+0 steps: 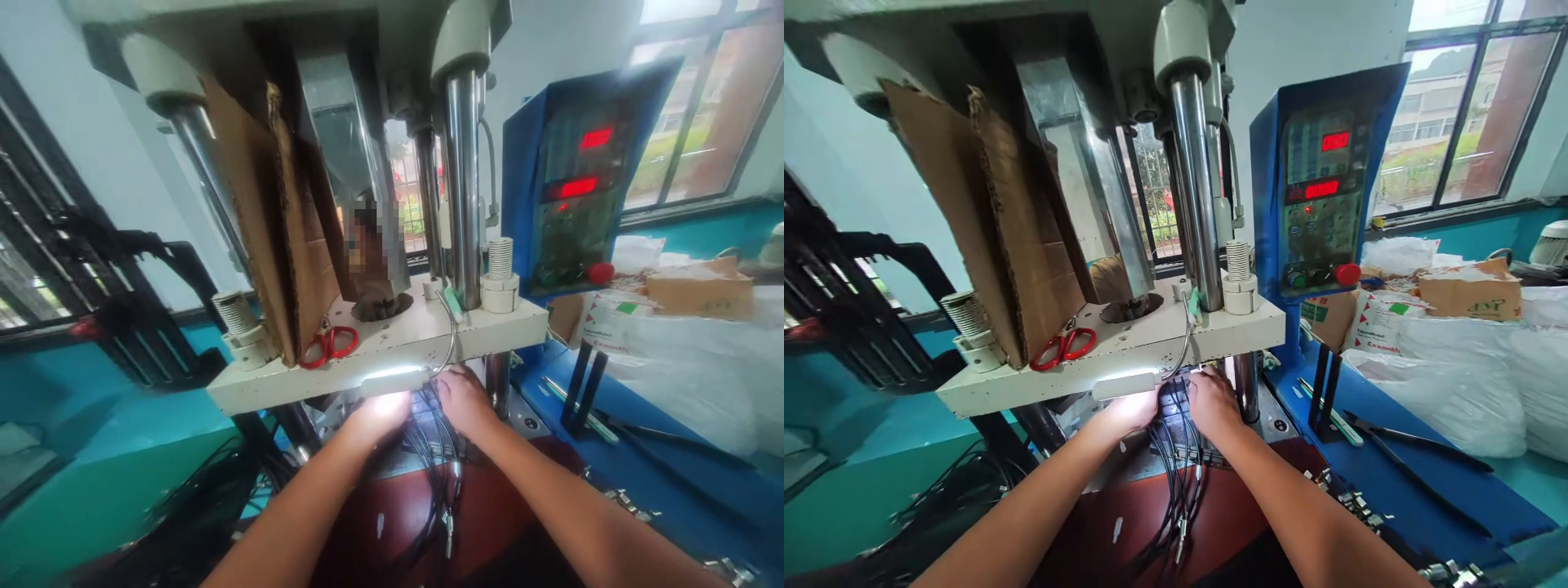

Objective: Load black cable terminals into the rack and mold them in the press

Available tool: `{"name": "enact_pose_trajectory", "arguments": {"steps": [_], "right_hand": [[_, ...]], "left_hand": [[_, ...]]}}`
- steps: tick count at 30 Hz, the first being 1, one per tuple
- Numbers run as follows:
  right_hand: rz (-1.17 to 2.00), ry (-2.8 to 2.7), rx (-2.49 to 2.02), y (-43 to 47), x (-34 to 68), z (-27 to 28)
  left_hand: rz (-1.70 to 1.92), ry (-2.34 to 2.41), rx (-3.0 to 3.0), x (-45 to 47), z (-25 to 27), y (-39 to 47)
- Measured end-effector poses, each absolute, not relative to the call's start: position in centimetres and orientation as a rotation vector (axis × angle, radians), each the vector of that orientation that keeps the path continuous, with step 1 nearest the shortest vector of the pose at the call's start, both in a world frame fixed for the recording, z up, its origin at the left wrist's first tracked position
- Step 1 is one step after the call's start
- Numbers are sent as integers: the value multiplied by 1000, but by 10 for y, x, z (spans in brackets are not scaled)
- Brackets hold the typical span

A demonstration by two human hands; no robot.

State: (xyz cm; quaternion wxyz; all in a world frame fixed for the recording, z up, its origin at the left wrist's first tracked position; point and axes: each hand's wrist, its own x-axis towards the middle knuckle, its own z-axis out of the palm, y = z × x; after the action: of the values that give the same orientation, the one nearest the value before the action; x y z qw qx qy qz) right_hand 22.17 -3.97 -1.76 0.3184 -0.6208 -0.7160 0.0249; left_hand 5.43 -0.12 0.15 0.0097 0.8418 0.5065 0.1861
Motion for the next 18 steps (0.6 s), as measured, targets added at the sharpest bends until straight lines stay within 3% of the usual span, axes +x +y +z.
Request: {"name": "enact_pose_trajectory", "arguments": {"steps": [9,18], "right_hand": [[113,-2040,-1417,-44,208,-16],[90,-2164,-1455,-41,194,-13]], "left_hand": [[473,1596,2652,-8,6,-46],[494,1532,2688,6,4,-43]]}}
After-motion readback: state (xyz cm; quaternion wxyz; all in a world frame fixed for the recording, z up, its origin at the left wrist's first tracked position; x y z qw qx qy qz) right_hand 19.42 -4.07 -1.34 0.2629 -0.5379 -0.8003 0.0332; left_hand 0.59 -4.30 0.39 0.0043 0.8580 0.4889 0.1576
